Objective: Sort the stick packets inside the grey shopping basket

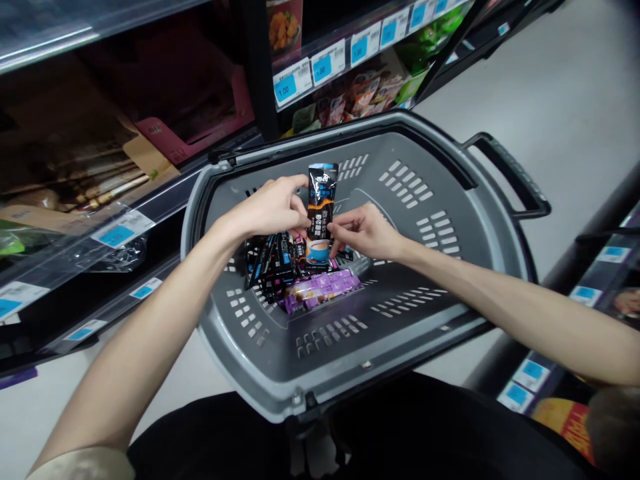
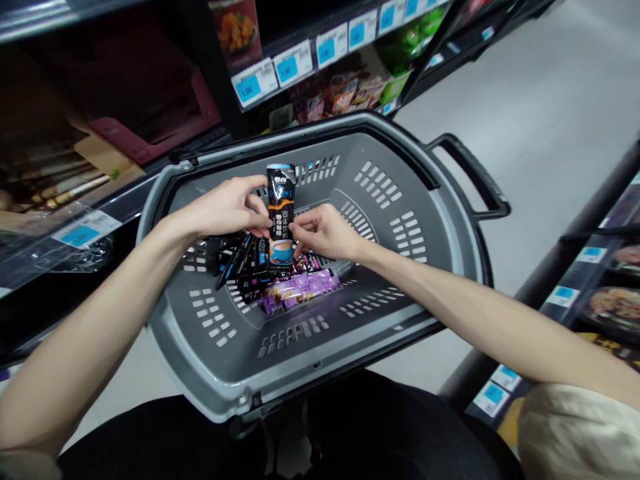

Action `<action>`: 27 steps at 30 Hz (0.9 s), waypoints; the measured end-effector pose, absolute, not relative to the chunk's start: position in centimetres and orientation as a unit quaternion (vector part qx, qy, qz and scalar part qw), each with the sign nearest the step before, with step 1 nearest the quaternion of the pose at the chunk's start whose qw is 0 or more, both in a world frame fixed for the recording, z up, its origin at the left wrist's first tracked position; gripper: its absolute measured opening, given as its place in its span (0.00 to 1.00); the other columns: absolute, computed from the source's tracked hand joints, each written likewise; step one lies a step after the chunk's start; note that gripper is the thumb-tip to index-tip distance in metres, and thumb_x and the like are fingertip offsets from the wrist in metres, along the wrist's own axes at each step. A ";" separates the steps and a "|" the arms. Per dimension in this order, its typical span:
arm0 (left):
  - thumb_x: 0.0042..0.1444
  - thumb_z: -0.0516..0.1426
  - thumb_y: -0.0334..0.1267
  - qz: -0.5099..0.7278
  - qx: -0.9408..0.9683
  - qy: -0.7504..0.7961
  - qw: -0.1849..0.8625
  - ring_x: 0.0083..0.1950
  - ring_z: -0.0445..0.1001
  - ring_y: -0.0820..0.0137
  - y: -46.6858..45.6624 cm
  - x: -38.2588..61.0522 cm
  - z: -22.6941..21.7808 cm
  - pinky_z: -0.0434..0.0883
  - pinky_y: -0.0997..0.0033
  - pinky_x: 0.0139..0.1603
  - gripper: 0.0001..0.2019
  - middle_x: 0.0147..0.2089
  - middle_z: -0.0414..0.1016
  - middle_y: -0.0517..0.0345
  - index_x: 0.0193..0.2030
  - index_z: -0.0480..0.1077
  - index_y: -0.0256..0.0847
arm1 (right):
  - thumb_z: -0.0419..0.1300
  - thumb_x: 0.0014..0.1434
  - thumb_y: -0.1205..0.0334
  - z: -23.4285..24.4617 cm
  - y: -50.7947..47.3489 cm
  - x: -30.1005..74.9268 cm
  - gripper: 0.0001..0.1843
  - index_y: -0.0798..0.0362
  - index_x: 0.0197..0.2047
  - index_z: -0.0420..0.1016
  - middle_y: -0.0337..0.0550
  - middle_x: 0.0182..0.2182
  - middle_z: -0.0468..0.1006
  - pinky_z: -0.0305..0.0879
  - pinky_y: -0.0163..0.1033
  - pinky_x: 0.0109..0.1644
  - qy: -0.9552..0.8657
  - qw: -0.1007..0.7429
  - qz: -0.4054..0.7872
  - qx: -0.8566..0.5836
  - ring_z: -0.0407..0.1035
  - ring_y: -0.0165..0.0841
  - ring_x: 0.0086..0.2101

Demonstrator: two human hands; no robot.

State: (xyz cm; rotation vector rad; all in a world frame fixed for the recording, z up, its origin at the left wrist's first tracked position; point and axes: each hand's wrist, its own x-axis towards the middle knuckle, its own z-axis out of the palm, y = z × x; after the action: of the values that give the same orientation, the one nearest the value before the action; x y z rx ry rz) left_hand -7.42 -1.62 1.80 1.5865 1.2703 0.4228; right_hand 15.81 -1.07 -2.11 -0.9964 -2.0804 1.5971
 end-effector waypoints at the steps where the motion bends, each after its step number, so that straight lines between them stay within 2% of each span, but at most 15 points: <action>1: 0.49 0.65 0.29 0.175 0.658 0.527 0.508 0.32 0.80 0.68 -1.6 -7.4 1.8 0.75 0.68 0.43 0.30 0.32 0.82 0.59 0.61 0.69 0.39 | 0.61 0.66 0.47 -2.1 -1.1 15.8 0.26 0.49 0.20 0.67 0.39 0.18 0.76 0.65 0.38 0.28 -0.732 0.167 0.560 -0.350 0.72 0.31 0.22; 7: 0.50 0.65 0.29 0.175 0.650 0.529 0.516 0.33 0.80 0.68 -1.6 -7.5 1.6 0.75 0.67 0.45 0.30 0.34 0.83 0.58 0.62 0.68 0.39 | 0.62 0.65 0.45 -2.1 -1.0 15.8 0.26 0.49 0.20 0.67 0.39 0.18 0.78 0.64 0.37 0.26 -0.729 0.170 0.562 -0.352 0.71 0.30 0.21; 16: 0.49 0.65 0.29 0.157 0.663 0.541 0.493 0.36 0.81 0.66 -1.6 -7.4 1.9 0.75 0.68 0.46 0.29 0.36 0.84 0.56 0.61 0.69 0.39 | 0.63 0.64 0.45 -2.3 -1.0 15.5 0.25 0.50 0.20 0.70 0.39 0.19 0.77 0.68 0.38 0.28 -0.712 0.184 0.574 -0.360 0.72 0.31 0.22; 22: 0.50 0.64 0.29 0.161 0.666 0.538 0.492 0.35 0.81 0.66 -1.5 -7.5 1.8 0.75 0.67 0.46 0.26 0.35 0.83 0.57 0.58 0.70 0.39 | 0.62 0.64 0.48 -2.5 -0.9 15.4 0.22 0.50 0.22 0.71 0.40 0.21 0.79 0.71 0.40 0.31 -0.702 0.193 0.580 -0.366 0.73 0.31 0.23; 27: 0.51 0.64 0.30 0.148 0.678 0.537 0.479 0.35 0.81 0.66 -1.5 -7.5 1.8 0.76 0.66 0.46 0.28 0.35 0.83 0.57 0.61 0.69 0.39 | 0.59 0.66 0.51 -2.8 -0.7 15.6 0.21 0.51 0.23 0.70 0.40 0.20 0.79 0.69 0.39 0.31 -0.711 0.198 0.572 -0.358 0.74 0.32 0.24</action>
State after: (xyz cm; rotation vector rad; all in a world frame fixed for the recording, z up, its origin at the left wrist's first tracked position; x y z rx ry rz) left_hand -7.54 -1.47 1.83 1.6555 1.3105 0.3602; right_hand 15.57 -0.71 -2.78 -1.0017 -1.9902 1.6001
